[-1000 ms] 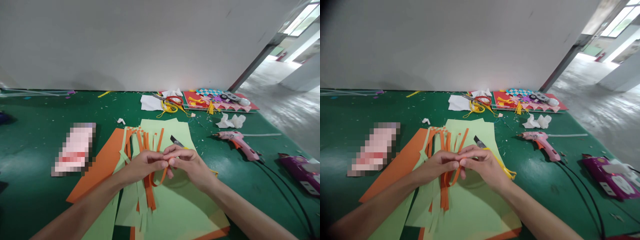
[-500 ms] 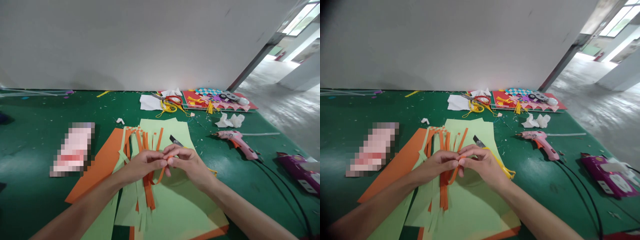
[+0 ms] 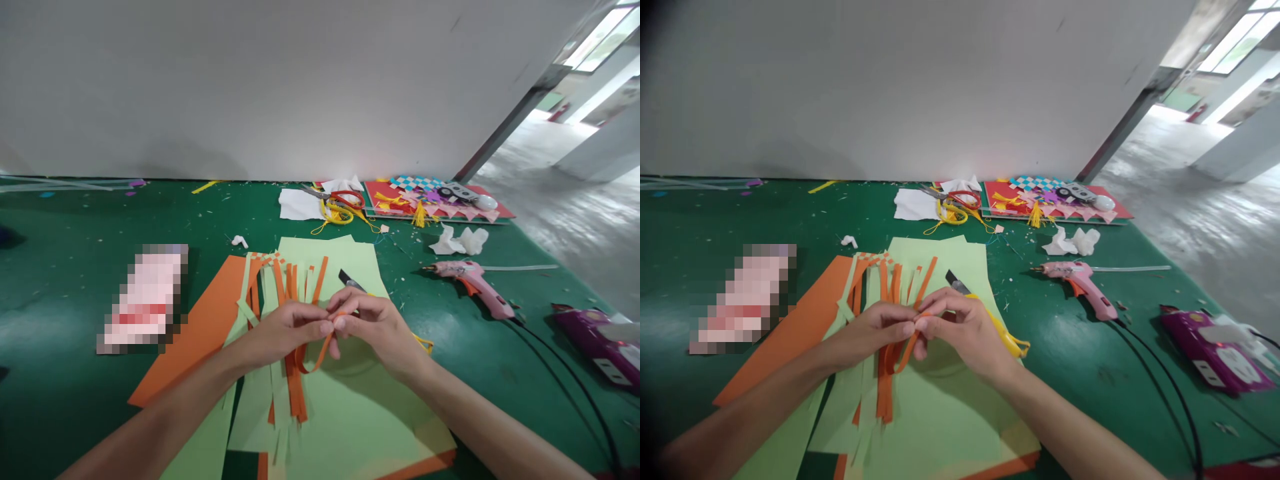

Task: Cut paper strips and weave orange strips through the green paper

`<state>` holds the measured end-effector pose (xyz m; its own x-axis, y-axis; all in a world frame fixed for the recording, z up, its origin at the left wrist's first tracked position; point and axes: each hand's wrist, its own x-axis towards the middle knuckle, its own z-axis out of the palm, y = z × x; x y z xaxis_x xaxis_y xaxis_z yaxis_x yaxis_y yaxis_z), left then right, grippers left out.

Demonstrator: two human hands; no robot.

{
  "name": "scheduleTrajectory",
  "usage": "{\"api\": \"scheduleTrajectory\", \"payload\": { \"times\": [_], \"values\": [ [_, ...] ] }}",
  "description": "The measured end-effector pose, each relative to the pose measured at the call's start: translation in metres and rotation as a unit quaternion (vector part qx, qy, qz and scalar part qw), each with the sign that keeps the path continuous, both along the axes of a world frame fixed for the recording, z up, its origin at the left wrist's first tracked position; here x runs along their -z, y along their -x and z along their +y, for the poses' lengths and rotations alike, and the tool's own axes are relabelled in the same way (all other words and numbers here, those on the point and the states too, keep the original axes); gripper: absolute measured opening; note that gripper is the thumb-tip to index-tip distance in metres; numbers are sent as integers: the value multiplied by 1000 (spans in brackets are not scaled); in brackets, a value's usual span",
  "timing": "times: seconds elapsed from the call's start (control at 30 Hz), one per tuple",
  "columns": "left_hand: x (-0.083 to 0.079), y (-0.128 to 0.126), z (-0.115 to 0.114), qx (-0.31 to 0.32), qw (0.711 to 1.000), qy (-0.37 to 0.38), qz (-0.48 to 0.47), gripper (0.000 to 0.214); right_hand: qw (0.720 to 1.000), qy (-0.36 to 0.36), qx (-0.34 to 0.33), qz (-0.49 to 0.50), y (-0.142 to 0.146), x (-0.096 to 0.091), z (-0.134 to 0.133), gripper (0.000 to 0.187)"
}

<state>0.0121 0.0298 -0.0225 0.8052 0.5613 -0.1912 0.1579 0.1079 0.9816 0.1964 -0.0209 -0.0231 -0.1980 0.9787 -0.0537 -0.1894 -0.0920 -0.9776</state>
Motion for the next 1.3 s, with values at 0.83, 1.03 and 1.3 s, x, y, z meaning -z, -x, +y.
{"api": "scheduleTrajectory", "payload": {
  "times": [0.83,1.03,1.3],
  "values": [
    [-3,0,1,18,999,27,-33,30,999,-35,-2,16,3,-4,-1,5],
    [-2,0,1,15,999,20,-39,32,999,-52,0,4,0,-2,-1,5],
    [2,2,1,19,1000,-4,-1,38,996,-68,23,-60,-1,-4,-2,10]
  ]
}}
